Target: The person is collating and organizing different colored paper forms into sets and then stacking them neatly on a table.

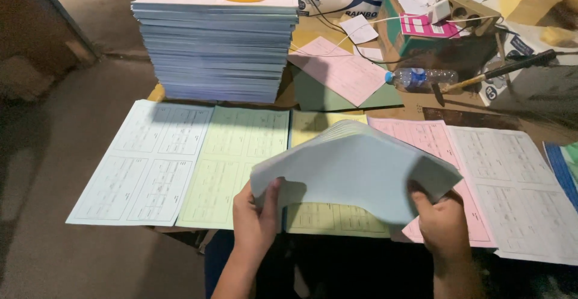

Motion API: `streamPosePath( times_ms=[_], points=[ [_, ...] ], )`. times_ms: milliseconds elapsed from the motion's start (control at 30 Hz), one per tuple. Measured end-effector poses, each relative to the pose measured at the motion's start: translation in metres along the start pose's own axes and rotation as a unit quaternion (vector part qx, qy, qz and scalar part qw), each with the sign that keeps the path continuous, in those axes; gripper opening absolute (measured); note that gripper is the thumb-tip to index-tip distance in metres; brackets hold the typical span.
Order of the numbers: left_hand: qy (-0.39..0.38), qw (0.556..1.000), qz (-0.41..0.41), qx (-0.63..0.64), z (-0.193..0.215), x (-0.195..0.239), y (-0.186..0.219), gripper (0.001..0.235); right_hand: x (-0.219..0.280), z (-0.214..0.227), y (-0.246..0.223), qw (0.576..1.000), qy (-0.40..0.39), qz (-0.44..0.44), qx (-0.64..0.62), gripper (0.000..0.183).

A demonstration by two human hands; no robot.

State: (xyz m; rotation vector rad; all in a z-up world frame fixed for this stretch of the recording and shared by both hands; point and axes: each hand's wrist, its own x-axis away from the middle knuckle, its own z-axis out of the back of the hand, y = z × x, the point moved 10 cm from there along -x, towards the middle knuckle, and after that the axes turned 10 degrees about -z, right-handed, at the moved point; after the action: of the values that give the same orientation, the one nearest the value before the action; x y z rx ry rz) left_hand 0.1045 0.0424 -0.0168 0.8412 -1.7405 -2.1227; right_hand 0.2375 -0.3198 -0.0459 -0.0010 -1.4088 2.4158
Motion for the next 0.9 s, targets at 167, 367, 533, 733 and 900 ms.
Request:
streamPosePath(
  times_ms=[167,367,533,733,900],
  points=[
    [0.029,0.999,0.014,0.003,0.016,0.001,0.007,0.054,0.026,0.014,-0.045,0.984,-0.038,0.135,-0.107,0.045],
    [-0.060,0.989,0.106,-0.087,0.005,-0.012,-0.009,0.085,0.002,-0.028,-0.007,0.985,-0.085,-0.140,-0.062,0.051],
    [-0.097,0.959,-0.052,-0.263,-0.026,-0.013,-0.037,0.038,-0.003,-0.051,0.000,0.989,-0.027,0.007,0.145,0.059],
    [-0.061,0.975,-0.207,-0.056,-0.015,-0.002,0.022,0.040,0.042,-0.029,-0.025,0.993,-0.082,-0.078,0.040,0.059],
    [-0.011,1.000,-0.007,0.016,0.009,-0.003,0.009,0.054,0.026,0.006,-0.011,0.996,0.008,-0.062,-0.066,0.041]
  ],
)
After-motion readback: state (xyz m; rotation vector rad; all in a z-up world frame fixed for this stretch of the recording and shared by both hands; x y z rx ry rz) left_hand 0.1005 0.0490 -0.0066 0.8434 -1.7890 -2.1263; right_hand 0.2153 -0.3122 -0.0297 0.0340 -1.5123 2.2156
